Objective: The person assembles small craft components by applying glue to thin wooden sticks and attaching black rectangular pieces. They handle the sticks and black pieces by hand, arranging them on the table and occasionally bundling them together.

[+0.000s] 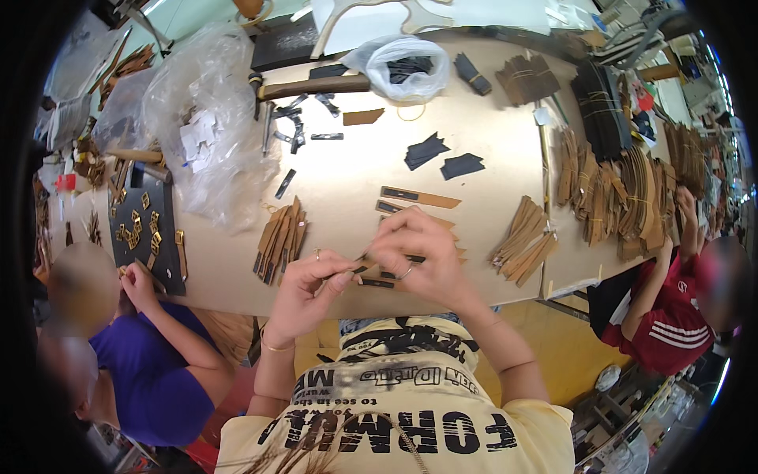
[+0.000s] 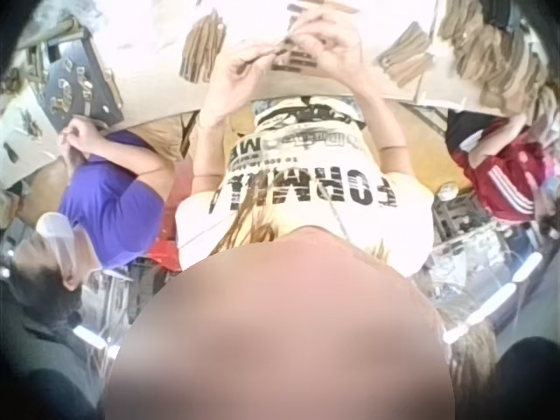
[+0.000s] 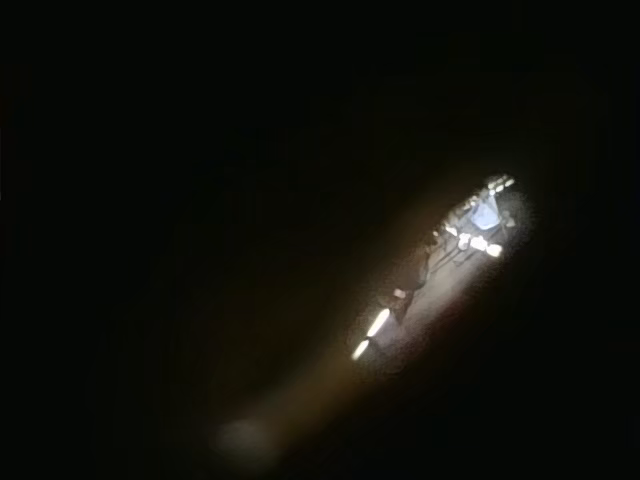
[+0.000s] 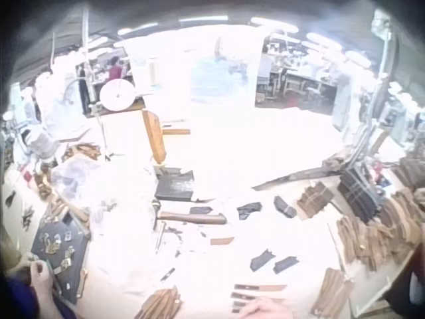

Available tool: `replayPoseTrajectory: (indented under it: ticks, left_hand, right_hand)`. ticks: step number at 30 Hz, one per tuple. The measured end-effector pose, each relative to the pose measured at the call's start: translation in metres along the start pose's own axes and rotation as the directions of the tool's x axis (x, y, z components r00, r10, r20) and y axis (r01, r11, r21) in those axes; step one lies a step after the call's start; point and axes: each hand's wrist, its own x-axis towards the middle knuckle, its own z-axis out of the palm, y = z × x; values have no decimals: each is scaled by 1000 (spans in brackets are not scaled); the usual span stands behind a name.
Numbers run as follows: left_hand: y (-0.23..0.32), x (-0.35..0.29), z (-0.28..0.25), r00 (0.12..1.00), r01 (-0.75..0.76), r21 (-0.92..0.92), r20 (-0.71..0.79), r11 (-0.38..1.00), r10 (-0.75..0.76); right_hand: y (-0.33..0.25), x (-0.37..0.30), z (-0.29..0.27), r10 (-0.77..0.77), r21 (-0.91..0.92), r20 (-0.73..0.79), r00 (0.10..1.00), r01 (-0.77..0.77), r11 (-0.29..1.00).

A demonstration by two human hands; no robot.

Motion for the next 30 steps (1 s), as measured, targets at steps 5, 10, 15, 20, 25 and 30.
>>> replayPoseTrajectory:
  ticks: [5, 10, 15, 20, 25, 30]
  left_hand:
    - [-10, -2, 5, 998, -2, 324, 61, 946, -19]
    - [-22, -7, 0, 991, 78, 147, -120, 986, -60]
    - [-17, -6, -8, 985, 67, 180, -168, 981, -36]
    - [-13, -9, -4, 983, 69, 118, -180, 991, -47]
    - [-19, -5, 1, 983, 157, 44, -101, 987, -152]
    - [-19, -1, 4, 992, 119, 1, -39, 993, -119]
  right_hand:
    - [35, 12, -59, 457, 326, -436, 775, -337, 883]
    - [56, 52, -120, 394, -33, -311, 865, -424, 905]
    - [65, 106, -119, 475, -387, 123, 871, -399, 831]
    - [71, 112, -135, 514, -520, 271, 814, -325, 790]
    - [84, 88, -142, 324, -521, 128, 937, -215, 826]
    - [82, 71, -155, 380, -463, -130, 916, -395, 794]
